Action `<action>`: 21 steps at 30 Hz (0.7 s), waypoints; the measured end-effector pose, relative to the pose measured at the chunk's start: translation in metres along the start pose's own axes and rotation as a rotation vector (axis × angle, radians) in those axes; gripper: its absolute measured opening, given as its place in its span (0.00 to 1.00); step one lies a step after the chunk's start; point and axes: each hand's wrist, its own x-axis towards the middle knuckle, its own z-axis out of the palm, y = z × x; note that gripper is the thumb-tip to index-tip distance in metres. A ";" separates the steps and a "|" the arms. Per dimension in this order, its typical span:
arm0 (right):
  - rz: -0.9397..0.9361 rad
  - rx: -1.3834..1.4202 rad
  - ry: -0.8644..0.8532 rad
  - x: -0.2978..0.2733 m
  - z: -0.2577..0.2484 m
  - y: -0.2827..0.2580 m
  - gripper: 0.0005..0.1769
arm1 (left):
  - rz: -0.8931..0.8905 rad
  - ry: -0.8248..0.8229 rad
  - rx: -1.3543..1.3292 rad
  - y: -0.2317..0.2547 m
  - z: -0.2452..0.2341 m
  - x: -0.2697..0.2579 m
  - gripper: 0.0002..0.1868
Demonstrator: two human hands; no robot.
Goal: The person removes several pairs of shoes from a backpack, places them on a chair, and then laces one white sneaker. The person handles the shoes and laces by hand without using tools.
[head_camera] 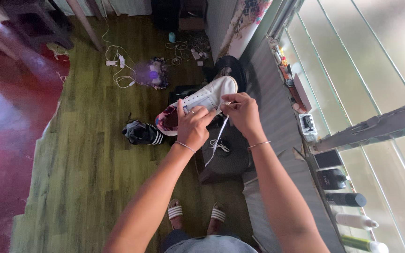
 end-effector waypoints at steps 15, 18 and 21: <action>0.358 -0.349 -0.275 0.008 0.016 0.016 0.11 | 0.356 -0.082 0.145 -0.026 0.011 -0.018 0.10; 0.382 -0.391 -0.270 0.004 0.023 0.021 0.11 | 0.357 -0.092 0.119 -0.025 0.015 -0.020 0.11; 0.333 -0.304 -0.167 -0.003 0.027 0.031 0.11 | 0.329 -0.100 0.102 -0.026 0.017 -0.018 0.11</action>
